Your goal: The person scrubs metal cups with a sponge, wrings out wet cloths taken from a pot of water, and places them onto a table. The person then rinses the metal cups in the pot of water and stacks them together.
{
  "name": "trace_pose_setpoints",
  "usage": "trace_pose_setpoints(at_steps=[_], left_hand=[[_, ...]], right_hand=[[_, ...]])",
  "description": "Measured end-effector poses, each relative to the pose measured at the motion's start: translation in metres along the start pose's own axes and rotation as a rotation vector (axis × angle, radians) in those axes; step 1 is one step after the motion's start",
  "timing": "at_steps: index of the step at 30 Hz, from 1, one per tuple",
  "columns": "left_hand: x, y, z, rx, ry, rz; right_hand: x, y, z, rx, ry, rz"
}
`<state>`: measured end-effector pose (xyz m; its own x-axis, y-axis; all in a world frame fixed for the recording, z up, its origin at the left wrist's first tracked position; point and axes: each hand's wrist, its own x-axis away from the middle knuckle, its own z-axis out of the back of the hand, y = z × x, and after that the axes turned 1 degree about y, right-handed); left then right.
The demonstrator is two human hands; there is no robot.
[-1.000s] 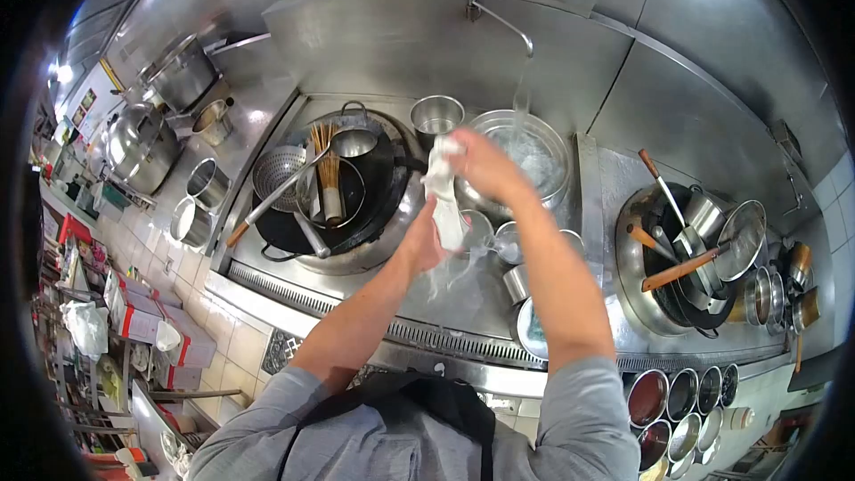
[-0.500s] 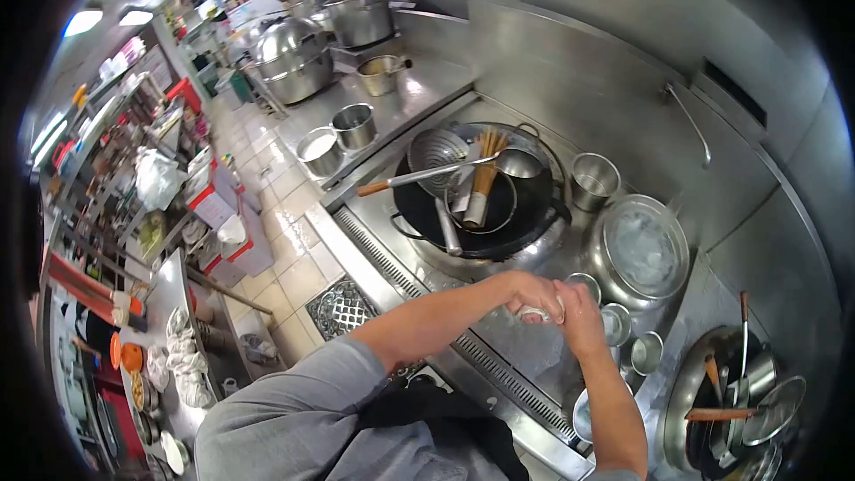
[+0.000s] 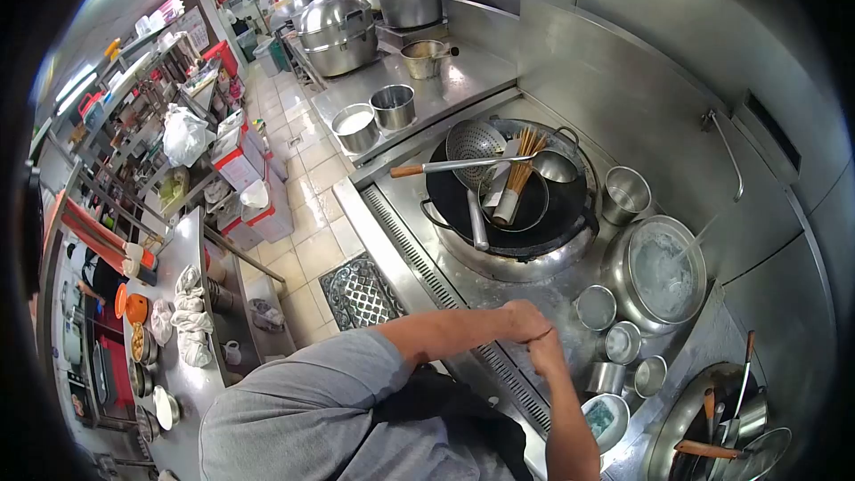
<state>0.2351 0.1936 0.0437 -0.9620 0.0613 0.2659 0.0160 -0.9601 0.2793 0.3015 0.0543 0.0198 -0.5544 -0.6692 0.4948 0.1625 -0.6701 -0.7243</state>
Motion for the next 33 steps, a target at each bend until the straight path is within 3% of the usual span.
trace_pose_setpoints(at_steps=[3,6,9,12,14,15,16,18,20,21,22,23,24,25,26,27,28,29,30,31,32,33], left_hand=[[0.036,0.002,0.017,0.015,-0.005,-0.058],[0.059,-0.008,0.002,0.106,0.116,-0.039],[0.111,-0.026,-0.014,0.186,0.301,0.137],[0.193,-0.057,-0.046,0.594,0.801,0.447],[0.256,-0.101,-0.092,0.6,1.154,0.553],[0.308,-0.112,-0.087,0.931,1.062,0.751],[0.358,-0.118,-0.088,0.878,1.11,1.106],[0.453,-0.159,-0.155,0.927,1.568,1.236],[0.566,-0.127,-0.11,0.866,1.553,1.739],[0.61,-0.135,-0.137,0.614,1.896,1.754],[0.638,-0.107,-0.089,0.596,1.958,1.956],[0.701,-0.139,-0.152,0.356,1.998,2.015],[0.731,-0.133,-0.138,0.229,1.921,2.246],[0.772,-0.138,-0.148,0.252,1.854,2.299],[0.79,-0.118,-0.11,0.518,1.375,2.541],[0.81,-0.124,-0.113,0.512,1.124,2.702],[0.822,-0.125,-0.12,0.5,0.975,2.757],[0.861,-0.156,-0.189,0.293,1.014,2.828],[0.875,-0.147,-0.202,0.362,0.822,2.586],[0.885,-0.145,-0.23,-0.089,0.298,2.257],[0.849,-0.143,-0.188,0.043,0.187,2.321],[0.822,-0.143,-0.181,-0.2,-0.054,2.305]], right_hand=[[0.012,-0.007,-0.008,-0.257,-0.272,-0.247],[0.042,-0.029,-0.016,-0.587,-0.274,-0.339],[0.052,-0.043,-0.039,-0.633,-0.379,-0.185],[0.053,-0.052,-0.067,-0.757,-0.424,-0.151],[0.048,-0.046,-0.08,-0.772,-0.378,-0.192],[0.042,-0.04,-0.086,-0.75,-0.351,-0.213],[0.034,-0.034,-0.09,-0.73,-0.317,-0.232],[0.022,-0.026,-0.09,-0.61,-0.351,-0.207],[0.008,-0.024,-0.09,-0.513,-0.357,-0.187],[0.001,-0.023,-0.089,-0.48,-0.344,-0.179],[-0.003,-0.024,-0.088,-0.453,-0.325,-0.17],[-0.006,-0.029,-0.089,-0.454,-0.314,-0.156],[-0.009,-0.037,-0.091,-0.459,-0.3,-0.142],[-0.01,-0.044,-0.092,-0.465,-0.282,-0.132],[-0.012,-0.049,-0.094,-0.458,-0.298,-0.11],[-0.012,-0.056,-0.097,-0.457,-0.299,-0.091],[-0.013,-0.06,-0.101,-0.448,-0.359,-0.07],[-0.012,-0.067,-0.098,-0.452,-0.383,-0.052],[-0.005,-0.08,-0.096,-0.352,-0.339,-0.065],[0.0,-0.088,-0.085,-0.28,-0.38,-0.022],[-0.004,-0.081,-0.076,-0.331,-0.385,0.048],[-0.003,-0.079,-0.059,-0.262,-0.347,0.15]])
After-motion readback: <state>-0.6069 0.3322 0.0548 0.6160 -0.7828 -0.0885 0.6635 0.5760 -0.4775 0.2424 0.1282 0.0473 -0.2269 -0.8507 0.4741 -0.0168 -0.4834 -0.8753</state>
